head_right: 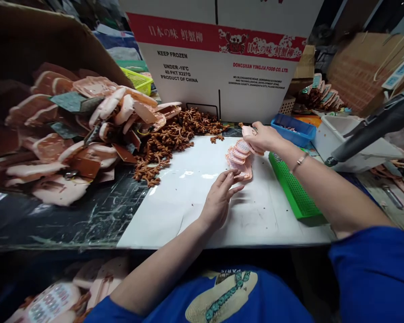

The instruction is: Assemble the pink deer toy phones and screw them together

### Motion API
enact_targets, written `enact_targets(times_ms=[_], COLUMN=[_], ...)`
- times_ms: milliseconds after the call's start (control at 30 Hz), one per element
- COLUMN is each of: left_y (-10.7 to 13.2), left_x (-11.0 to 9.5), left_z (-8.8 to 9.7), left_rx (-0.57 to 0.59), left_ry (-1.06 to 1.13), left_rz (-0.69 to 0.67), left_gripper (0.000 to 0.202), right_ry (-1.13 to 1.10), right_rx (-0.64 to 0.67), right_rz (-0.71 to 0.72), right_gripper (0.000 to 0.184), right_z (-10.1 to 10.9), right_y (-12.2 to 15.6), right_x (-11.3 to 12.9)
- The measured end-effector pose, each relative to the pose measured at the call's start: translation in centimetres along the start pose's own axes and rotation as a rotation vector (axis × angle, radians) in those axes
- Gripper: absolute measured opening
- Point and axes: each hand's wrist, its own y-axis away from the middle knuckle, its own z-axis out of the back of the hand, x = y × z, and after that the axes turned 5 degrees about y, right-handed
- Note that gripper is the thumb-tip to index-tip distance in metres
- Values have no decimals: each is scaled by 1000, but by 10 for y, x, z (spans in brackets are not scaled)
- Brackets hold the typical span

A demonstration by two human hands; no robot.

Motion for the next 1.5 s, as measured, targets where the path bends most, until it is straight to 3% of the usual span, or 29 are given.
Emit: enact_targets(times_ms=[100,200,267,367,600,700,900,1033,1267,1400,1500], left_y=[1,12,22,37,49,54,67,70,71,72,72], left_x=[-4,-2,5,20,35,34,38,46,49,38,36], left_z=[-5,-9,-9,-4,7,7,-2,-5,1,0,0], left_rx=[70,259,332,306,322,376,349,310,169,194,183], left_ry=[83,155,198,220,146,41,-5,81,146,248,232], left_rz=[28,106,153,169,154,121,-90,-155,-101,28,31], left_gripper=[49,57,58,59,77,73,58,54,48,62,67], right_ry=[-217,-371,-357,-366,-468,-440,-284,-198,-114,-206,-214], right_rx=[7,54,-10,-79,-150,-200,-593,-711,-779,-692,-660], right_rz=[197,374,482,588,693,744,663,612,572,594,592], right_gripper=[64,60,65,68,70,72,80,84,83,83,84], right_z=[10,2,-12,-32,-50,-56,-81,-88,-92,-90,-90], right_y=[65,127,156,179,195,201,217,221,220,219,220], right_x=[-4,-10,-16,-27,-41,-43,-26,-14,-3,-3,-2])
